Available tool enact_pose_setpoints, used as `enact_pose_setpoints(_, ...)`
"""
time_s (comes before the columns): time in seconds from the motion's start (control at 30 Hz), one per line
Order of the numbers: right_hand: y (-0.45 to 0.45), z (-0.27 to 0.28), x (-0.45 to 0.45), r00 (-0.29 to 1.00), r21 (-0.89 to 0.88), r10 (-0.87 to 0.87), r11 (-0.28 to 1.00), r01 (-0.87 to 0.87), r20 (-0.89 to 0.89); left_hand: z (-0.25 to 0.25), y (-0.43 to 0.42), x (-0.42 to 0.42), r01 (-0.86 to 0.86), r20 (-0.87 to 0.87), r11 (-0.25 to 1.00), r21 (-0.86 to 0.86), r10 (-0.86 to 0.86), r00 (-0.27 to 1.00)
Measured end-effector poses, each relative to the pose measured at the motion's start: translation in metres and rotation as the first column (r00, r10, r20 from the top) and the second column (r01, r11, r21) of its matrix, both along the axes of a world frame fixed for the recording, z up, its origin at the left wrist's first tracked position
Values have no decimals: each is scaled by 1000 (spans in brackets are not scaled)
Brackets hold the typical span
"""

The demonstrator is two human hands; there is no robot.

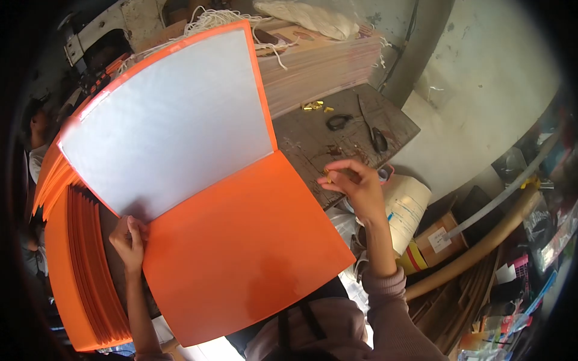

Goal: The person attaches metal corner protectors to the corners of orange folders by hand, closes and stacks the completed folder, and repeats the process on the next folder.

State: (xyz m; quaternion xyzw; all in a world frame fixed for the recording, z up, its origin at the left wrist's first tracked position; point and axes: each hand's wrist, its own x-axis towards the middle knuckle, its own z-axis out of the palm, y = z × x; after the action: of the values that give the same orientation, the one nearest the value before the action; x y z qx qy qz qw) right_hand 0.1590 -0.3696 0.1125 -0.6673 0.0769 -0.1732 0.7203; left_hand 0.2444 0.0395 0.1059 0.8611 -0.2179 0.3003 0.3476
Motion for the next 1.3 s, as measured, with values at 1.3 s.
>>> enact_pose_setpoints(1.3, 35, -35, -148, 968, 249, -169, 945, 212, -184, -11, 7, 4, -20, -80, 996, -81, 14, 997)
